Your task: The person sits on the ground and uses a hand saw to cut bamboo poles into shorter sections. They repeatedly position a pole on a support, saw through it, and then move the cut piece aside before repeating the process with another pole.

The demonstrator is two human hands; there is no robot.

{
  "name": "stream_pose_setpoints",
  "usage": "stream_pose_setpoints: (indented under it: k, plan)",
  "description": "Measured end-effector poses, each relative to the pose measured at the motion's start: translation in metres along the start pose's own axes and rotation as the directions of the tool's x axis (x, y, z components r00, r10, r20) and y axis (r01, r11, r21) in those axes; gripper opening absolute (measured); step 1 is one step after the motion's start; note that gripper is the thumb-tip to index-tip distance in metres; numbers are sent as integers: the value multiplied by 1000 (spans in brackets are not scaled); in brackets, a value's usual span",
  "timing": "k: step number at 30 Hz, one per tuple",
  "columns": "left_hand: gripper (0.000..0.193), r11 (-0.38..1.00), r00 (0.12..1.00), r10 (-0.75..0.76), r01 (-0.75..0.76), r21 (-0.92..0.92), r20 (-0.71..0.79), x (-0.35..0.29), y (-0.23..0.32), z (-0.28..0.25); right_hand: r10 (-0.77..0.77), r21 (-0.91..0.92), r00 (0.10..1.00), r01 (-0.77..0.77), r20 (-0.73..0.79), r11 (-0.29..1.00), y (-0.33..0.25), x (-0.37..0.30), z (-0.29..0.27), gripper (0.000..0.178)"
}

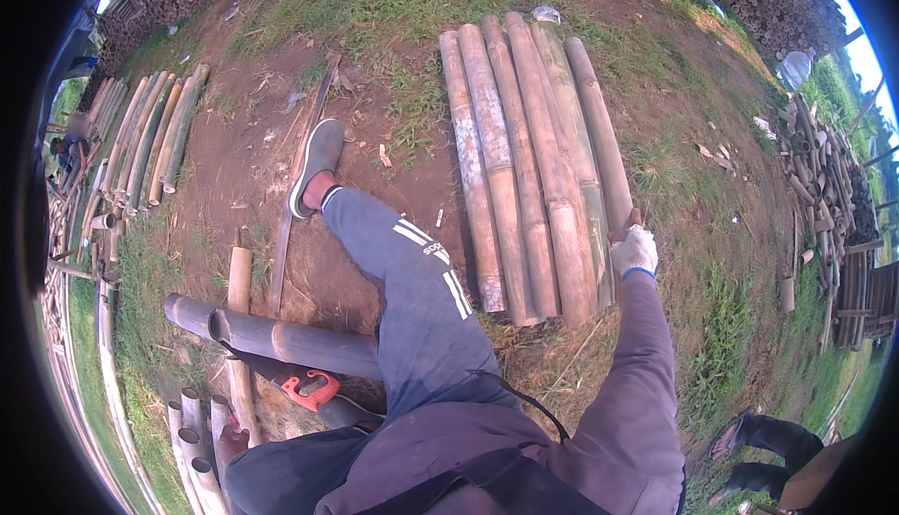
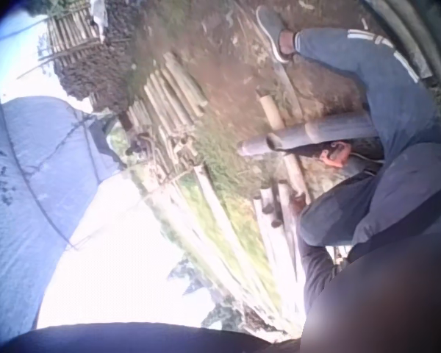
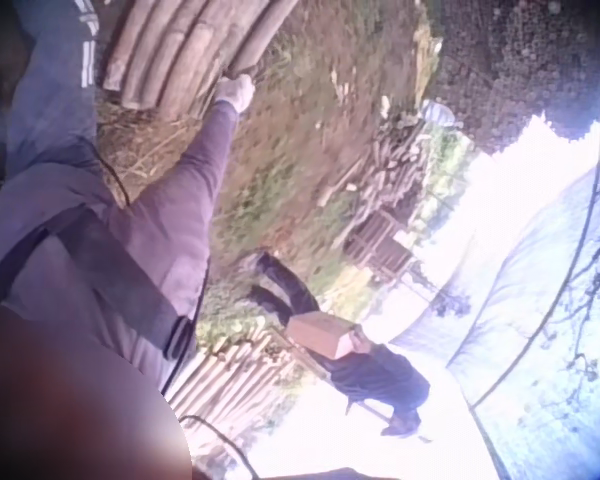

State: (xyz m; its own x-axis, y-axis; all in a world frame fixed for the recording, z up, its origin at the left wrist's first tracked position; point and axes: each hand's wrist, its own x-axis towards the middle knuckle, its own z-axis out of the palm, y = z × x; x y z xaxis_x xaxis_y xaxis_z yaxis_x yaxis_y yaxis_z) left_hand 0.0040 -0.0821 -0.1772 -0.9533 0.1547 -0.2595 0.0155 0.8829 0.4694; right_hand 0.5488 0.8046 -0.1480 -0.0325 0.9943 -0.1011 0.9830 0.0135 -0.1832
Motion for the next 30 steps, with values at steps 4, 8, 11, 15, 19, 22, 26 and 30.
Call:
stream_pose_setpoints:
  k: [4, 8, 11, 15, 19, 22, 26, 30]
  plan:
    - [26, 356, 927, -286, 339, -871, 244, -18, -12, 7, -75, -92, 997, 77, 28, 993, 4, 22, 35, 40]
    - [62, 954, 992, -129, 124, 272, 0, -4, 84, 28, 50, 235, 997, -63, 61, 970, 77, 46, 37, 37]
    - [81, 885, 982, -37, 119, 450, -187, -23, 72, 19, 13, -193, 1000, -13, -1, 981, 40, 67, 40, 35]
    - [95, 837, 947, -237, 313, 449, -218, -42, 52, 19, -76, -40, 990, 72, -115, 997, -104, 38, -13, 48]
    - [102, 814, 931, -344, 361, 456, -123, -20, 23, 41, -474, 146, 847, 514, -240, 845, -213, 17, -34, 55]
    - [81, 794, 925, -368, 364, 487, -92, -17, 5, 45, -652, 278, 740, 669, -164, 690, -324, -62, -23, 54]
    - [60, 801, 960, -226, 281, 529, -167, -8, -21, 56, -926, 264, 353, 913, -134, 310, -399, -144, 29, 47]
    - [69, 876, 912, 46, 159, 456, -407, -5, 32, 2, -999, 469, 1, 883, -55, -25, -456, -251, 79, 40]
